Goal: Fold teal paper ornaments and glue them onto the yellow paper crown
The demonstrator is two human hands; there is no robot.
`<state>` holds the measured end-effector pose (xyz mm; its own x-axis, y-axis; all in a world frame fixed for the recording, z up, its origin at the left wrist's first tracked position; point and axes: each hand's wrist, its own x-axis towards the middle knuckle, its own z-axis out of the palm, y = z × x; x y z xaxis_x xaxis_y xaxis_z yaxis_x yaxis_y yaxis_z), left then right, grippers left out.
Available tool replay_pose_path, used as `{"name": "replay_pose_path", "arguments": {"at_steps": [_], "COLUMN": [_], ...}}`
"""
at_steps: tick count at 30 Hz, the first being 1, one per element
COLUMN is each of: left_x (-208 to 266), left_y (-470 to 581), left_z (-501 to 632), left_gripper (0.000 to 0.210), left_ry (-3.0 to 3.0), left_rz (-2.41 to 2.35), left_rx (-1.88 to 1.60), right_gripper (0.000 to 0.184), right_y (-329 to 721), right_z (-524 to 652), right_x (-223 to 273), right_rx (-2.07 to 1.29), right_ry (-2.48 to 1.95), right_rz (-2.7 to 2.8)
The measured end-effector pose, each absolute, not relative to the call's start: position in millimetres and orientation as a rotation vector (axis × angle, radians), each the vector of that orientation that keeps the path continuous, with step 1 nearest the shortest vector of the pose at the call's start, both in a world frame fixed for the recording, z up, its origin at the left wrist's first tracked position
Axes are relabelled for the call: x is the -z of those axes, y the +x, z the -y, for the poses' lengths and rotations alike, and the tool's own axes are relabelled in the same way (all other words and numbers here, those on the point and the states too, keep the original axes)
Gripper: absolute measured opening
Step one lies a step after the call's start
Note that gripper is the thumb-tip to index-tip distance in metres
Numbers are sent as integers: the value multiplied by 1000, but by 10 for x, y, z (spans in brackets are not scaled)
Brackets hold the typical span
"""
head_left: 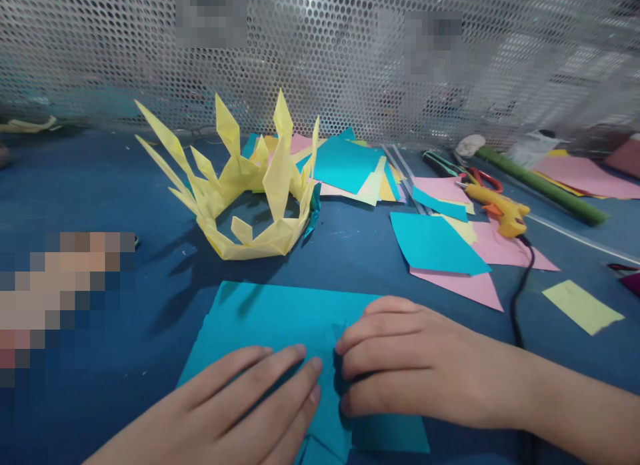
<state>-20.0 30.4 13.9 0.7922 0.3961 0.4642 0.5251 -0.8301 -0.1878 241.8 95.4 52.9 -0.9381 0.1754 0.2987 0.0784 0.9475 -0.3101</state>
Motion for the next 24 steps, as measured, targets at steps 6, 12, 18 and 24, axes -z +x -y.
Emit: {"name": "replay_pose_path", "arguments": {"at_steps": [6, 12, 18, 24], "left_x": [-73, -87, -126, -87], "left_y": [-221, -190, -207, -199], "left_z": [-270, -304, -302, -298], "left_gripper": [25, 25, 29, 26], "left_ry": [-2679, -2706, -2679, -2697], "left_rz": [609, 656, 679, 652], "left_rx": [576, 557, 538, 583], "right_gripper": [26, 28, 36, 28], "right_y": [2426, 2396, 2364, 2371], "right_z": [-956, -926, -882, -873], "right_x": [-508, -519, -542, -539], "right_rx": [-552, -316, -224, -274], "right_ry": [-228, -165, -254, -360], "right_rz": [2796, 2840, 2870, 2847]}}
